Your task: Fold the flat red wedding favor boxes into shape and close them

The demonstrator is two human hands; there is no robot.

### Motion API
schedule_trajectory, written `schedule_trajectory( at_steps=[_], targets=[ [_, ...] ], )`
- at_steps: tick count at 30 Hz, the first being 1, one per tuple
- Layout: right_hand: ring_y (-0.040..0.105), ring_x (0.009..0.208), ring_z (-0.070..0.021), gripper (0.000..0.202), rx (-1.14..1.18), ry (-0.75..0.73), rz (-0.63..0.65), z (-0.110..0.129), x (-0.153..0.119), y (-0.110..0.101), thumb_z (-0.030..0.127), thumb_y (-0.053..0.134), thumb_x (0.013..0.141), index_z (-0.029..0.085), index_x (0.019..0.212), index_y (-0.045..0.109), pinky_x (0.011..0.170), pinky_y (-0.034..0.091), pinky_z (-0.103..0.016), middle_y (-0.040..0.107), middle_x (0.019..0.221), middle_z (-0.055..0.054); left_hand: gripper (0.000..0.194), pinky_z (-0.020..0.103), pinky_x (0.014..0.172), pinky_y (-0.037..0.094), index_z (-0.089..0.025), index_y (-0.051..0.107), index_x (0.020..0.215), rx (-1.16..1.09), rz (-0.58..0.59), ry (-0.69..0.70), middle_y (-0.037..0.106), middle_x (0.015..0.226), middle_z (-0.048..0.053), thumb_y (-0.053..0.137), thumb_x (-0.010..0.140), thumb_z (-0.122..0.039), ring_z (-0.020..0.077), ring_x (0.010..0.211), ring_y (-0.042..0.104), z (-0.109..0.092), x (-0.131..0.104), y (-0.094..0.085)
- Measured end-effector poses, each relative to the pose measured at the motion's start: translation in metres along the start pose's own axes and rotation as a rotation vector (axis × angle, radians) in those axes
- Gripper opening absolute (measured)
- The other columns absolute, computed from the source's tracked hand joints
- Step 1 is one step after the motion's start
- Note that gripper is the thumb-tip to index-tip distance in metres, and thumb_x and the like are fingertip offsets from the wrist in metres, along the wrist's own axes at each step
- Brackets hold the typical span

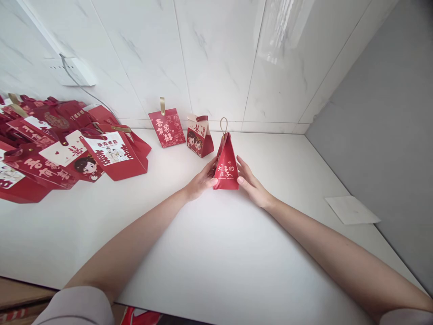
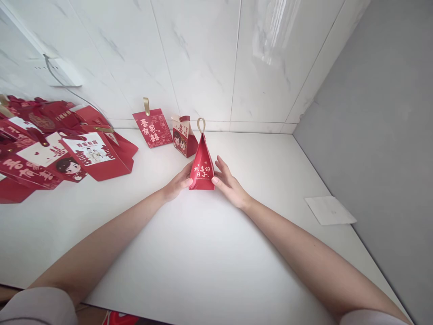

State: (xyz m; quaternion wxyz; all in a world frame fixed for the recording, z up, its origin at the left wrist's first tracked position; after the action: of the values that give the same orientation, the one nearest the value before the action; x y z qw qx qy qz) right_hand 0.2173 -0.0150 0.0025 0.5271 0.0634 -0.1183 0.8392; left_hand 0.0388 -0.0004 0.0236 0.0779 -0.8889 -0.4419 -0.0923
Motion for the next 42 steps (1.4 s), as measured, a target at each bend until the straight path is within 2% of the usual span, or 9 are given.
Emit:
schedule_trajectory(
  at_steps=[4, 8, 10, 16, 22, 34, 42],
  targets=[
    [0.029, 0.147, -0.0309, 0.087, -0.074, -0.073, 0.073, 0.014, -0.002, 0.006, 0.060, 0.060, 0.088, 0.034, 0.156, 0.014, 0.120, 0.029, -0.054, 0.014, 0.166, -0.004, 0.085, 0.057, 0.116, 0.030, -0.029, 0.025, 0.155, 0.051, 0.012, 0.024, 0.035, 0.157, 0.012, 0.066, 0.083, -0.051, 0.0374, 0.139, 0.040, 0.000, -0.001, 0.002],
    [0.037, 0.143, -0.0284, 0.068, -0.111, -0.131, 0.089, 0.022, -0.001, 0.008, 0.054, 0.055, 0.094, 0.031, 0.152, 0.028, 0.119, 0.032, -0.051, 0.028, 0.162, -0.003, 0.085, 0.058, 0.116, 0.030, -0.028, 0.025, 0.155, 0.109, -0.010, 0.042, 0.039, 0.155, 0.012, 0.066, 0.083, -0.051, 0.0377, 0.140, 0.039, 0.002, -0.002, 0.000],
    [0.040, 0.142, -0.0282, 0.065, -0.131, -0.147, 0.092, 0.023, 0.000, 0.007, 0.053, 0.054, 0.094, 0.030, 0.151, 0.031, 0.118, 0.034, -0.049, 0.032, 0.160, -0.003, 0.086, 0.057, 0.115, 0.031, -0.028, 0.025, 0.155, 0.125, -0.015, 0.053, 0.039, 0.155, 0.013, 0.066, 0.083, -0.051, 0.0380, 0.141, 0.039, 0.003, -0.002, 0.000],
    [0.038, 0.143, -0.0288, 0.069, -0.180, -0.155, 0.078, 0.019, 0.000, 0.004, 0.050, 0.057, 0.093, 0.030, 0.153, 0.028, 0.119, 0.033, -0.050, 0.030, 0.161, -0.004, 0.090, 0.057, 0.116, 0.030, -0.028, 0.018, 0.156, 0.141, 0.001, 0.051, 0.034, 0.158, 0.013, 0.066, 0.084, -0.050, 0.0385, 0.143, 0.034, 0.002, -0.003, 0.001],
    [0.037, 0.143, -0.0290, 0.071, -0.195, -0.163, 0.075, 0.018, 0.000, 0.003, 0.051, 0.058, 0.093, 0.030, 0.153, 0.027, 0.120, 0.031, -0.049, 0.029, 0.161, -0.005, 0.084, 0.056, 0.118, 0.027, -0.028, 0.023, 0.155, 0.126, 0.012, 0.071, 0.025, 0.163, 0.009, 0.064, 0.085, -0.047, 0.0375, 0.148, 0.025, -0.006, -0.003, 0.006],
    [0.033, 0.145, -0.0299, 0.073, -0.221, -0.171, 0.078, 0.020, -0.001, 0.005, 0.054, 0.057, 0.092, 0.030, 0.153, 0.026, 0.120, 0.031, -0.052, 0.028, 0.162, -0.005, 0.083, 0.058, 0.119, 0.023, -0.027, 0.023, 0.156, 0.175, 0.010, 0.057, 0.025, 0.162, 0.009, 0.059, 0.085, -0.051, 0.0380, 0.147, 0.026, -0.006, -0.004, 0.007],
    [0.035, 0.144, -0.0295, 0.078, -0.273, -0.190, 0.051, 0.015, 0.000, 0.003, 0.052, 0.063, 0.089, 0.031, 0.154, 0.024, 0.119, 0.032, -0.052, 0.032, 0.159, -0.008, 0.083, 0.055, 0.119, 0.027, -0.027, 0.019, 0.157, 0.130, 0.038, 0.102, 0.027, 0.162, 0.010, 0.058, 0.088, -0.052, 0.0367, 0.148, 0.025, -0.015, -0.001, 0.015]
  ],
)
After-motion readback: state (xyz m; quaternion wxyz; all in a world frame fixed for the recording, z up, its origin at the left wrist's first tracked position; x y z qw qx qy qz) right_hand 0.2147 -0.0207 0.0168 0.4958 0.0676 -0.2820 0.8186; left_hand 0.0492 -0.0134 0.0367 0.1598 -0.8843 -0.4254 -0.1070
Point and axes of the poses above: each hand's wrist, its own x-axis towards the middle knuckle, its own y-axis out of the palm, z = x × y, the point moved 5 cm from there along x, towards the middle knuckle
